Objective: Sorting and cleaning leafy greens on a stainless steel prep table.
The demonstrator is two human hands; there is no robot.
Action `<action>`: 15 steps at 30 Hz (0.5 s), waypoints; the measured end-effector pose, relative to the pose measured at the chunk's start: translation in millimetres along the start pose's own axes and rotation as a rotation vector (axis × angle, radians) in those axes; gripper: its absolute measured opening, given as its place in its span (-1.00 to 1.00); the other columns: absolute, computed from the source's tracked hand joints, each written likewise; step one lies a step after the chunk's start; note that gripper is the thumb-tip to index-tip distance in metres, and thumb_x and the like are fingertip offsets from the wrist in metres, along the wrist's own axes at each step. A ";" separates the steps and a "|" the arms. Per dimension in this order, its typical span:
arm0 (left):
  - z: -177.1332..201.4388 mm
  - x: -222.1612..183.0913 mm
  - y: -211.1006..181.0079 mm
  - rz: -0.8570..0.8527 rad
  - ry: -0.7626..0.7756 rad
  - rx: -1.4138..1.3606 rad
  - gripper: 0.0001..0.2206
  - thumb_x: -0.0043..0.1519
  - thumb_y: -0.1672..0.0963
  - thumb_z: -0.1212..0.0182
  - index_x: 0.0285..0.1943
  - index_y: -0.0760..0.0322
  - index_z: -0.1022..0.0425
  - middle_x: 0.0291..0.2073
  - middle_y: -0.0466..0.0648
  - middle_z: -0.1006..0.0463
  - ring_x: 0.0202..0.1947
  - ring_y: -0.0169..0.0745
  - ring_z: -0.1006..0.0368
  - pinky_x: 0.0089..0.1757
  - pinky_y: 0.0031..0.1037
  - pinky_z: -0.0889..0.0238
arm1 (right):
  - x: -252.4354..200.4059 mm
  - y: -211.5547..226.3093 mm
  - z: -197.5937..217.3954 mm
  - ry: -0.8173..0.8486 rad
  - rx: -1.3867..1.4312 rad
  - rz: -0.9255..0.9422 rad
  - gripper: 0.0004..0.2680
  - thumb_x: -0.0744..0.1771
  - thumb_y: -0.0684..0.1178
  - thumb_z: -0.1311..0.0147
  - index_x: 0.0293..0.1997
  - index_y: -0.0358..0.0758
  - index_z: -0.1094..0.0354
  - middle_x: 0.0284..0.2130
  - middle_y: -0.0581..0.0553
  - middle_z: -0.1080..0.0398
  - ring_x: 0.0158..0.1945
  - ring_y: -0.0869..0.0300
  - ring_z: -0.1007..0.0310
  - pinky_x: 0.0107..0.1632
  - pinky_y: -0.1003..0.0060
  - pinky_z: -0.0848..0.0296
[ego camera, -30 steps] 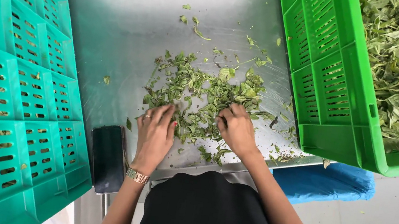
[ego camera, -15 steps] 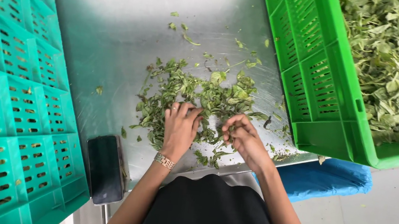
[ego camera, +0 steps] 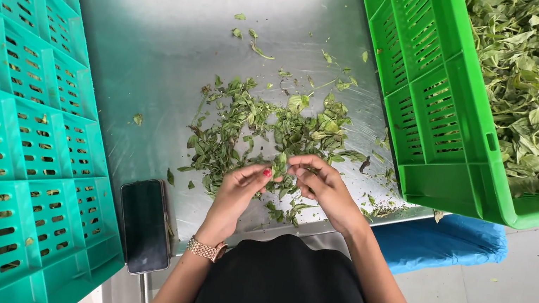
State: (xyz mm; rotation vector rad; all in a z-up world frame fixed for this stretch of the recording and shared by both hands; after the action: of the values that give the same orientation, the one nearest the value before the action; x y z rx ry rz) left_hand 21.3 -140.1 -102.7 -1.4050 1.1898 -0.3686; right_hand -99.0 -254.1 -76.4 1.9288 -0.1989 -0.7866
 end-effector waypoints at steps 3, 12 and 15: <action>-4.5 -4.5 6.6 0.034 0.014 -0.017 -0.76 0.32 0.13 -0.21 0.08 0.38 -0.60 -0.21 -0.10 -0.69 -0.32 -0.51 -0.33 -0.20 -0.60 -0.27 | -4.2 1.5 -6.9 0.012 0.025 -0.037 -0.77 0.38 -0.09 -0.03 0.15 -0.28 -0.39 -0.23 -0.02 -0.44 -0.40 0.37 -0.17 -0.33 0.47 -0.19; -25.0 -17.9 -1.2 -0.034 0.049 -0.130 -0.81 0.35 0.15 -0.26 0.02 0.44 -0.53 -0.24 -0.16 -0.57 -0.25 -0.46 -0.38 -0.17 -0.54 -0.27 | -4.8 -25.0 -2.9 -0.007 0.107 0.052 -0.91 0.43 -0.10 -0.12 -0.08 -0.28 -0.36 -0.29 -0.04 -0.32 -0.30 0.33 -0.20 -0.22 0.39 -0.24; -34.2 -26.0 -15.8 0.041 0.132 -0.078 -0.78 0.33 0.11 -0.18 0.09 0.26 -0.55 -0.19 -0.23 -0.59 -0.23 -0.47 -0.45 -0.20 -0.59 -0.21 | -25.1 10.7 11.3 -0.119 0.398 0.052 -0.96 0.36 -0.19 -0.03 -0.15 -0.19 -0.33 -0.22 -0.05 -0.33 -0.25 0.27 -0.32 -0.04 0.30 -0.48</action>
State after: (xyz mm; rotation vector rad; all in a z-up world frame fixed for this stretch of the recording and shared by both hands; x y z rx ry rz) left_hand -10.2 -141.6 -69.5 -1.4392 1.3512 -0.3946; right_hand -123.2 -256.2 -59.6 2.2379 -0.5087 -0.8769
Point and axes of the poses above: each hand's wrist, its own x-axis towards the middle knuckle, its own z-axis out of the back of the hand, y = z × x, the point moved 10 cm from there along x, towards the middle knuckle
